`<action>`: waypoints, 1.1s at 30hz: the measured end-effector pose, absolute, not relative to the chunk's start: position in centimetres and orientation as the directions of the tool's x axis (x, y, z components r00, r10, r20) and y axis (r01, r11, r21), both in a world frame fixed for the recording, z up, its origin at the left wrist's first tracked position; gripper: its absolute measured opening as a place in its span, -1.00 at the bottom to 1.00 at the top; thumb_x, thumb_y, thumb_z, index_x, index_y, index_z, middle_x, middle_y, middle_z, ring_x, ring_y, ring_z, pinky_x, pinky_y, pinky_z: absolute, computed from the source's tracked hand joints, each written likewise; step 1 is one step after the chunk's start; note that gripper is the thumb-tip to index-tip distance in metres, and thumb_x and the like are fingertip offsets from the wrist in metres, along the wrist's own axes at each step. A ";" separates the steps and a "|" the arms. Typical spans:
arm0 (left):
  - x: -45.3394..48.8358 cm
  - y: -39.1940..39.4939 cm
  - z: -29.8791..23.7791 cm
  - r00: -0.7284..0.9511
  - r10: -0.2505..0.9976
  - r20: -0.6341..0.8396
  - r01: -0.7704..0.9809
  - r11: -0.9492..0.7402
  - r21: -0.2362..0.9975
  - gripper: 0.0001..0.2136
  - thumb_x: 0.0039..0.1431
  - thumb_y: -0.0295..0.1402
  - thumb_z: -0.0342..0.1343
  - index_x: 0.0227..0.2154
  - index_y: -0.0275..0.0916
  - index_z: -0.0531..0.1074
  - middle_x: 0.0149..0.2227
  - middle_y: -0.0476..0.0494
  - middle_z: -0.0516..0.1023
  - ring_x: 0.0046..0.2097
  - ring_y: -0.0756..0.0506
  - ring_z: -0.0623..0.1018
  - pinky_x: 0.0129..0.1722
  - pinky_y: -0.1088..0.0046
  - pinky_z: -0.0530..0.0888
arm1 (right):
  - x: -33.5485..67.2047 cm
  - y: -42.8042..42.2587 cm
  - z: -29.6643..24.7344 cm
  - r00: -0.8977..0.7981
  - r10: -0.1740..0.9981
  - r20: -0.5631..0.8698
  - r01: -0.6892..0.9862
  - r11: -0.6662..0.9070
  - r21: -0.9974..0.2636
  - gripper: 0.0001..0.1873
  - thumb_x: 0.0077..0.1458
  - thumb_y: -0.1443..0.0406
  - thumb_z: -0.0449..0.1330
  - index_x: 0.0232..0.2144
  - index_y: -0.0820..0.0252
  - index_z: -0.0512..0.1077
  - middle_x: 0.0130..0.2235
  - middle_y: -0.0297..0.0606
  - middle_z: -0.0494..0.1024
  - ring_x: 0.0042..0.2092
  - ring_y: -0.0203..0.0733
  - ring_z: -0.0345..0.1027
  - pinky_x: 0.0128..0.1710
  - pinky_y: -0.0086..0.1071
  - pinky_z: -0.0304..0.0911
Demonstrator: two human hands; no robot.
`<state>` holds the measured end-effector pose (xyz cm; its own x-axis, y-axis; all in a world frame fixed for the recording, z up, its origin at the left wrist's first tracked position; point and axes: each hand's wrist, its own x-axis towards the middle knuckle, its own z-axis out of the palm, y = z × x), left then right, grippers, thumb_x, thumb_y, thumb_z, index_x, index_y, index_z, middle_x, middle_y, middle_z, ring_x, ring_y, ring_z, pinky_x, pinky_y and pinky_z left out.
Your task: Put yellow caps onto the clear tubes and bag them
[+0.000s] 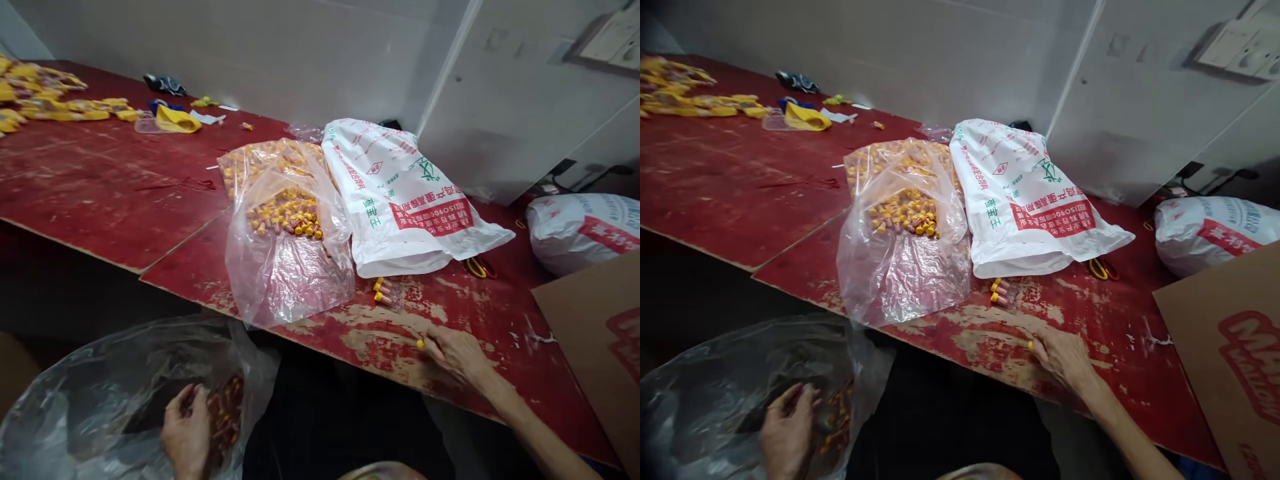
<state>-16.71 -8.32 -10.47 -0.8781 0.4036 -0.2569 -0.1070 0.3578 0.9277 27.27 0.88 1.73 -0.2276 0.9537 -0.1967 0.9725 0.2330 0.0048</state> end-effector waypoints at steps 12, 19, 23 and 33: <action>3.4 -5.0 -3.0 0.021 0.891 -0.453 -0.322 0.435 0.841 -0.66 -0.03 -0.13 0.22 -0.26 -0.25 0.44 -0.43 -0.05 0.50 -0.49 0.02 0.44 -0.52 0.53 0.36 | 29.4 -0.2 -2.0 -0.208 0.973 -0.102 0.972 0.217 0.087 -0.75 0.13 0.37 -0.02 -0.49 0.21 0.42 -0.50 -0.23 0.50 -0.48 -0.31 0.31 -0.53 -0.47 -0.09; 8.1 -5.2 -1.5 0.414 0.703 -0.578 -0.519 0.705 0.484 -0.64 -0.01 -0.13 0.23 -0.26 -0.30 0.41 -0.31 -0.21 0.53 -0.30 -0.09 0.53 -0.31 0.41 0.43 | 27.1 -2.3 -2.0 -0.236 0.958 0.164 0.912 0.277 -0.303 -0.65 0.26 0.27 -0.12 -0.51 0.18 0.33 -0.52 -0.32 0.41 -0.50 -0.31 0.25 -0.47 -0.46 0.06; 7.5 -4.9 -1.1 0.325 0.795 -0.513 -0.730 0.555 0.399 -0.73 -0.03 -0.25 0.27 -0.30 -0.28 0.44 -0.28 -0.15 0.53 -0.25 -0.06 0.51 -0.23 0.40 0.43 | 21.4 -3.8 -1.5 -0.342 0.893 0.293 0.746 0.448 -0.494 -0.72 0.30 0.25 -0.12 -0.29 0.19 0.36 -0.32 -0.24 0.42 -0.28 -0.25 0.28 -0.28 -0.41 0.16; 4.9 -4.9 -1.8 0.161 0.760 -0.630 -0.795 0.478 0.374 -0.70 -0.04 -0.30 0.26 -0.24 -0.32 0.44 -0.45 -0.12 0.53 -0.43 -0.06 0.51 -0.36 0.41 0.43 | 20.4 6.4 -2.2 -0.229 0.926 0.300 0.972 0.235 0.017 -0.83 0.14 0.32 0.10 -0.20 0.20 0.39 -0.22 -0.13 0.37 -0.19 -0.07 0.15 -0.21 -0.26 0.04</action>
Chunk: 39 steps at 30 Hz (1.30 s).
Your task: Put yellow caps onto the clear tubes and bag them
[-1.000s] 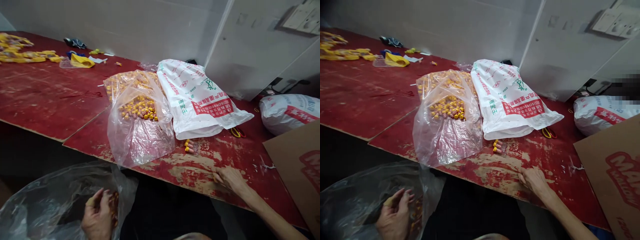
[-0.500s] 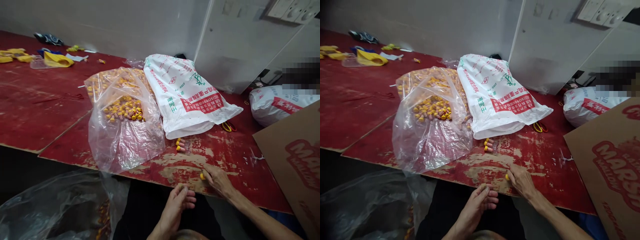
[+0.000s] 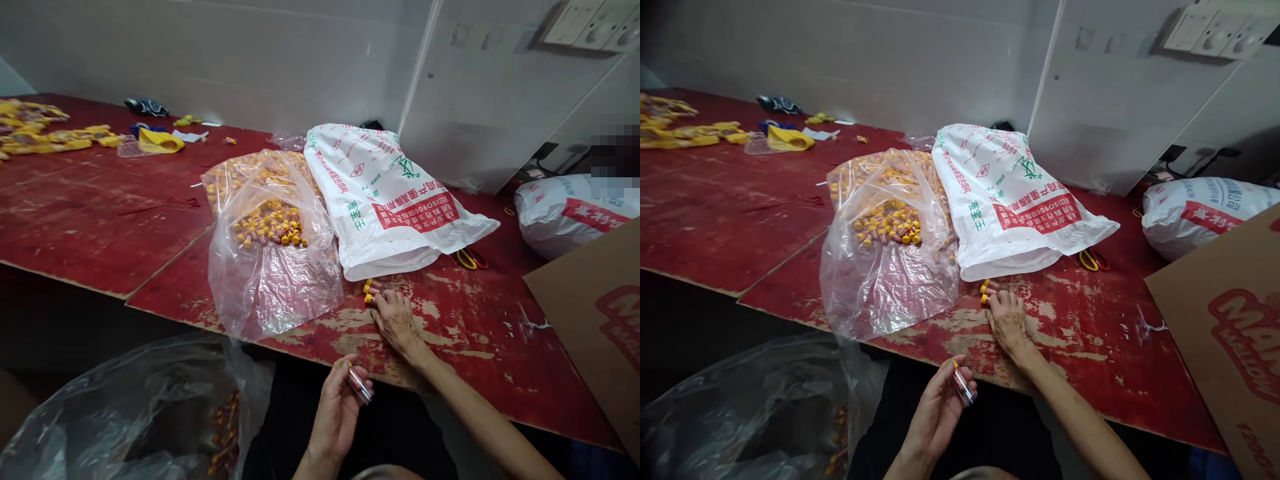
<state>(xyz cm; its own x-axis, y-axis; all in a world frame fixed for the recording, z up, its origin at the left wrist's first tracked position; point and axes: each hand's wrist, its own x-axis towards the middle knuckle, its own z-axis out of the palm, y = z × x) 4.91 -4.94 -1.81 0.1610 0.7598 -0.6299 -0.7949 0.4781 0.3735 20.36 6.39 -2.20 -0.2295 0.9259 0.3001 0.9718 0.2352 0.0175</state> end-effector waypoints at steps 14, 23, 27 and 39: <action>5.3 -4.4 -1.4 0.273 0.760 -0.590 -0.778 0.535 0.329 -0.73 -0.05 -0.33 0.24 -0.26 -0.29 0.41 -0.45 -0.06 0.47 -0.47 -0.01 0.47 -0.49 0.48 0.41 | 27.0 2.9 2.2 -0.104 0.925 -0.366 0.958 0.192 0.212 -0.73 0.21 0.27 -0.02 -0.43 0.21 0.43 -0.47 -0.18 0.53 -0.43 -0.20 0.40 -0.53 -0.42 -0.17; 6.9 -3.1 -1.3 0.266 0.735 -0.623 -0.710 0.587 0.389 -0.62 -0.23 -0.38 0.36 -0.30 -0.26 0.37 -0.51 0.06 0.46 -0.71 0.15 0.27 -0.78 0.65 0.18 | 26.5 3.9 0.5 -0.052 0.933 -0.355 0.967 0.136 0.216 -0.72 0.19 0.32 -0.02 -0.37 0.22 0.49 -0.39 -0.09 0.57 -0.39 -0.15 0.45 -0.53 -0.44 -0.03; 7.0 -3.0 -1.0 0.284 0.731 -0.620 -0.764 0.563 0.314 -0.72 -0.12 -0.44 0.29 -0.30 -0.32 0.40 -0.34 -0.17 0.56 -0.42 -0.04 0.55 -0.45 0.49 0.49 | 26.9 3.0 -0.1 -0.068 0.964 -0.257 0.982 0.110 0.154 -0.70 0.23 0.27 -0.06 -0.34 0.20 0.46 -0.43 -0.17 0.55 -0.43 -0.17 0.42 -0.51 -0.43 0.03; 5.3 -3.5 -1.1 0.221 0.759 -0.612 -0.866 0.442 0.235 -0.79 0.01 -0.46 0.14 -0.24 -0.33 0.43 -0.45 -0.09 0.49 -0.46 -0.04 0.50 -0.41 0.38 0.46 | 19.4 3.4 -0.5 -0.240 0.912 0.332 0.926 0.318 -0.204 -0.76 0.23 0.34 -0.06 -0.22 0.21 0.40 -0.21 -0.15 0.41 -0.21 -0.17 0.26 -0.27 -0.36 0.13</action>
